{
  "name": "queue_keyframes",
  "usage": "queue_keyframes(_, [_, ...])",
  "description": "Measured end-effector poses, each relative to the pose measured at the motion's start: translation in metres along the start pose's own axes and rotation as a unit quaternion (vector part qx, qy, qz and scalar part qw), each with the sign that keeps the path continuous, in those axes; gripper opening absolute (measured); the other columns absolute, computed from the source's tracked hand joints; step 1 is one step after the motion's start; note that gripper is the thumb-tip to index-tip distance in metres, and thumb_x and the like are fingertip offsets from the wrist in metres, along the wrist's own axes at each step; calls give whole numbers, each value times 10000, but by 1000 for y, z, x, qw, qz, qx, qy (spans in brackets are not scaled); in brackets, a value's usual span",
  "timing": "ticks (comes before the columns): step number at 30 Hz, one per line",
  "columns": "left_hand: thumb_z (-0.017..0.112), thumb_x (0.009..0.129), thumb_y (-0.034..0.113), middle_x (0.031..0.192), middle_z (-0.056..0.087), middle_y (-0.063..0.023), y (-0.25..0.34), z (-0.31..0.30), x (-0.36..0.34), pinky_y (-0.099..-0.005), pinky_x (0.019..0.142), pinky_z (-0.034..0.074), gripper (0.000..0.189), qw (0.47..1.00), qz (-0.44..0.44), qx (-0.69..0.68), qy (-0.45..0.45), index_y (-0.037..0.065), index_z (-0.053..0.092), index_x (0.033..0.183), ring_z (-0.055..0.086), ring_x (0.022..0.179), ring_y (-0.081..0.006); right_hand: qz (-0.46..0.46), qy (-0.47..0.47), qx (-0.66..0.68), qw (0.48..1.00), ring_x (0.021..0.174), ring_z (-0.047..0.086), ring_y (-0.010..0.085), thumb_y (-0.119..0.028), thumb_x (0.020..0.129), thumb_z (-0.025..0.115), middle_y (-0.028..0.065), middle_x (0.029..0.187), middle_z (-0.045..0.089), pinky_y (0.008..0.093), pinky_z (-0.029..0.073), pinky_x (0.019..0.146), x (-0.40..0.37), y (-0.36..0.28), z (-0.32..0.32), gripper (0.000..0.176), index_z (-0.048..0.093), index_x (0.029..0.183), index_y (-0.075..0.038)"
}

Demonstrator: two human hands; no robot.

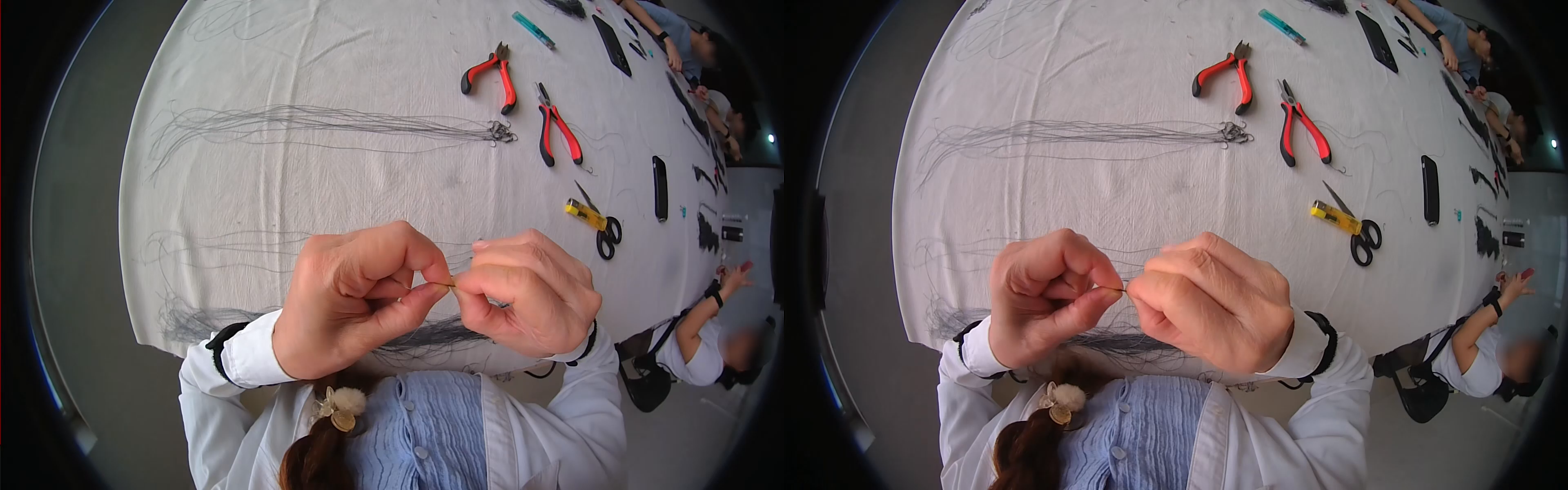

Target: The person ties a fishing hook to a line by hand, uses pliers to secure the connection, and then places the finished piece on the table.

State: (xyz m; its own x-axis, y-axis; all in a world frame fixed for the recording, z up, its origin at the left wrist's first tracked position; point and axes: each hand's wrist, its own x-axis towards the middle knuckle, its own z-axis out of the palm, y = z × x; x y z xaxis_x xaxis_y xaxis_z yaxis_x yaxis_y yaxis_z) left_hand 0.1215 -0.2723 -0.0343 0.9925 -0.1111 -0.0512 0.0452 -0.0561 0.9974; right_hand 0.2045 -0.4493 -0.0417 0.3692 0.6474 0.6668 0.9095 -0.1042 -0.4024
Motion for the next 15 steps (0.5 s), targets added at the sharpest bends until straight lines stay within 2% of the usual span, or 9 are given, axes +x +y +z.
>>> queue_keyframes(1, [619,790,-16,628,511,19,0,1,0,-162,492,304,80,1000,5,12,7,-9,541,807,366,520,-4,1,1,0,1000,572,572,160,30,575,681,52,640,545,225,472,466,0,-1,-1,189,579,718,-41])
queue_keyframes(3, [632,782,-15,615,497,23,2,1,1,-173,477,292,86,999,28,41,12,-7,552,812,349,504,-9,95,-29,68,993,549,569,136,55,548,685,30,630,566,219,440,449,2,-4,-3,213,569,685,-59])
queue_keyframes(4, [644,773,-15,601,483,28,2,1,1,-184,462,281,93,996,52,70,18,-6,563,816,332,487,-15,95,-29,68,993,549,569,136,55,548,685,30,630,566,219,440,449,3,-4,-4,213,569,685,-59])
queue_keyframes(6, [663,760,-6,580,452,38,0,0,3,-189,453,258,105,995,63,78,22,-3,575,818,307,478,-17,173,-34,124,977,539,576,124,66,550,682,10,626,590,215,433,444,3,-4,-5,214,575,682,-64])
queue_keyframes(8, [681,748,2,558,420,47,1,0,5,-194,444,236,119,993,74,86,26,-1,587,820,283,468,-20,174,-28,128,976,537,579,125,70,552,679,10,621,591,214,435,445,5,-4,-6,211,579,682,-64])
queue_keyframes(10, [706,735,25,541,373,69,6,-2,5,-184,448,205,138,998,5,51,27,3,603,823,253,479,-9,177,-22,132,975,535,583,126,74,555,676,9,615,593,214,437,446,6,-4,-8,209,584,682,-65])
queue_keyframes(11, [706,735,25,541,373,69,7,-1,5,-184,448,205,138,998,5,51,25,3,603,823,253,479,-9,170,-17,125,977,534,582,126,74,556,676,10,619,596,215,438,446,6,-4,-8,207,584,679,-64])
queue_keyframes(13, [716,732,43,546,360,82,9,-1,5,-178,454,193,143,996,-75,-43,37,4,606,815,241,488,2,164,-13,118,979,532,582,127,74,558,677,12,623,598,216,440,447,6,-3,-9,204,583,677,-64])
queue_keyframes(15, [705,741,42,550,367,86,7,-1,4,-176,458,202,132,995,-74,-47,38,4,607,820,245,491,4,152,-9,111,982,531,582,128,75,556,677,16,624,599,219,440,445,5,-2,-9,205,583,674,-63])
